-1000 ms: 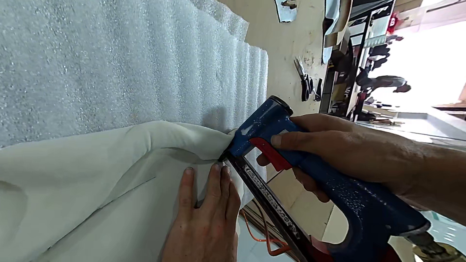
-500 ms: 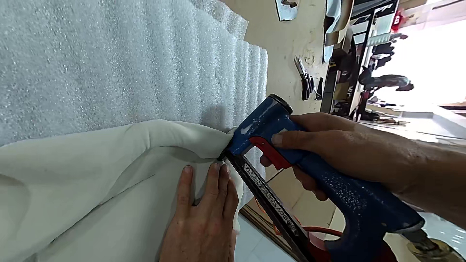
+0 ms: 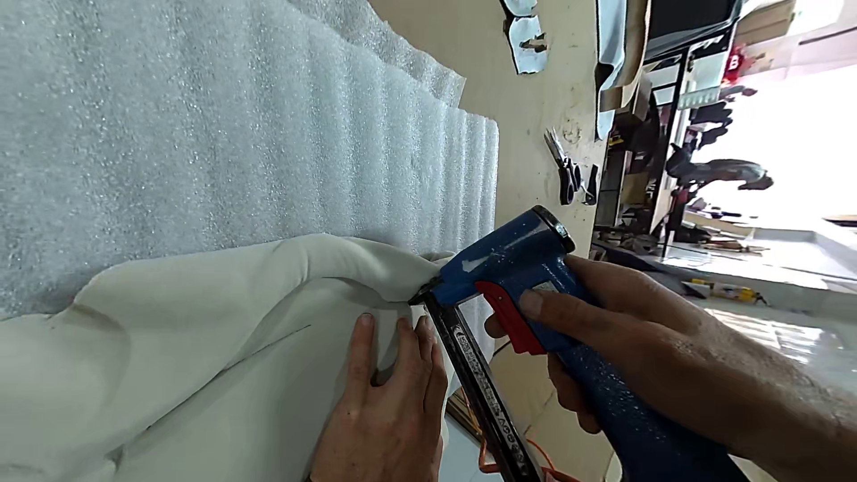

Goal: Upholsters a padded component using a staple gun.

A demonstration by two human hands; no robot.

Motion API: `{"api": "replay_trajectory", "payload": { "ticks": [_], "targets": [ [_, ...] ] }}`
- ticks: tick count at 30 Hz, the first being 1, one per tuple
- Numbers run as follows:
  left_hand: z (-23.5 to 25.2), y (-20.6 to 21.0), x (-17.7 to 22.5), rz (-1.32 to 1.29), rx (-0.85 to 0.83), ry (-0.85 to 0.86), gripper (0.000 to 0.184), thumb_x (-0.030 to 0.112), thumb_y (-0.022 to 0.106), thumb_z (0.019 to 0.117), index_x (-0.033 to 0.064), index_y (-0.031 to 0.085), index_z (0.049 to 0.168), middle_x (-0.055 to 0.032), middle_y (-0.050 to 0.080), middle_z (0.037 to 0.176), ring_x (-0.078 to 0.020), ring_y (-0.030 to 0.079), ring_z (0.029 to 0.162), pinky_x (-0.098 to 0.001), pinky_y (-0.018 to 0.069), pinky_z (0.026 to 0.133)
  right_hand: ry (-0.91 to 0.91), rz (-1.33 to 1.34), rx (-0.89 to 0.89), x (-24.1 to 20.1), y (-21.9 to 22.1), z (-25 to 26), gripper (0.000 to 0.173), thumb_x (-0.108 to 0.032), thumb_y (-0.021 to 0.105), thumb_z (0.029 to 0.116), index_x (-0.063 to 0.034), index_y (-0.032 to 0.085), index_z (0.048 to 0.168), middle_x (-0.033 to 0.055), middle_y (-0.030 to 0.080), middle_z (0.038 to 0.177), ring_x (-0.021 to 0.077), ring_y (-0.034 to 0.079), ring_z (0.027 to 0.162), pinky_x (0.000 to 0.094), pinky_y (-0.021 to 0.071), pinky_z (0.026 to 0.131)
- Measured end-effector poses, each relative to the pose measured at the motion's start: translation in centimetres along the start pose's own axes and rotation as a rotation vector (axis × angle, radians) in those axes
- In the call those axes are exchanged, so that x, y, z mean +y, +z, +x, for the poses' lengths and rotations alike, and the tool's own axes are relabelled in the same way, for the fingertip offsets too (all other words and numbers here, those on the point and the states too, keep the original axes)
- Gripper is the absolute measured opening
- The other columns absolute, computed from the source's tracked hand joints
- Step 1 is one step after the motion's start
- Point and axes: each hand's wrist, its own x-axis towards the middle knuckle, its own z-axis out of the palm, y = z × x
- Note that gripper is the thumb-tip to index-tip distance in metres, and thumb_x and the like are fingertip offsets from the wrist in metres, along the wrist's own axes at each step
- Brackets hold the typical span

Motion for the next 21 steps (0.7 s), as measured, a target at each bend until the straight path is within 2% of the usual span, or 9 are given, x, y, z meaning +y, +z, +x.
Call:
{"api": "replay_trajectory", "payload": {
  "ticks": [3,7,10,15,21],
  "targets": [
    [-0.2,0.2,0.0,-0.008,0.012,0.008,0.047,0.032,0.046,0.0946,0.0087,0.067,0.130,-0.0122,0.063,0.142,-0.0334,0.052,0.139,-0.0675,0.0255,0.113,-0.003,-0.035,0.036,-0.3,1.0,-0.4,0.020,-0.032,0.050,0.1023,-0.0170,0.058,0.112,0.0098,0.075,0.088,0.0226,0.067,0.049,0.0341,0.0578,0.042],
    [-0.3,0.4,0.1,-0.057,0.043,-0.003,0.042,0.025,0.046,0.0943,0.0095,0.071,0.125,-0.0090,0.063,0.143,-0.0329,0.053,0.138,-0.0678,0.0266,0.114,-0.015,-0.078,0.068,-0.7,1.6,-0.5,0.020,-0.033,0.051,0.1016,-0.0173,0.058,0.113,0.0087,0.075,0.087,0.0226,0.067,0.049,0.0343,0.0580,0.041],
    [-0.2,0.2,0.2,-0.028,0.017,-0.004,0.043,0.028,0.047,0.0942,0.0069,0.070,0.124,-0.0114,0.064,0.141,-0.0345,0.054,0.137,-0.0663,0.0303,0.112,0.015,-0.134,-0.003,-2.1,0.8,0.5,0.021,-0.034,0.053,0.1024,-0.0174,0.058,0.114,0.0104,0.073,0.087,0.0243,0.066,0.048,0.0363,0.0581,0.040],
    [-0.3,0.3,0.3,-0.019,0.009,-0.015,0.047,0.028,0.046,0.0941,0.0059,0.068,0.129,-0.0114,0.064,0.141,-0.0341,0.053,0.138,-0.0638,0.0298,0.113,0.121,-0.155,-0.049,-3.8,0.3,1.6,0.021,-0.033,0.052,0.1063,-0.0174,0.056,0.120,0.0116,0.074,0.094,0.0268,0.066,0.048,0.0387,0.0588,0.040],
    [0.0,0.1,0.1,0.011,-0.014,-0.009,0.049,0.033,0.045,0.0958,0.0066,0.067,0.131,-0.0104,0.064,0.141,-0.0332,0.052,0.139,-0.0638,0.0282,0.113,0.168,-0.172,-0.069,-4.5,0.0,2.2,0.024,-0.037,0.050,0.1078,-0.0169,0.056,0.119,0.0103,0.074,0.091,0.0240,0.065,0.046,0.0364,0.0572,0.039]
  ]
}}
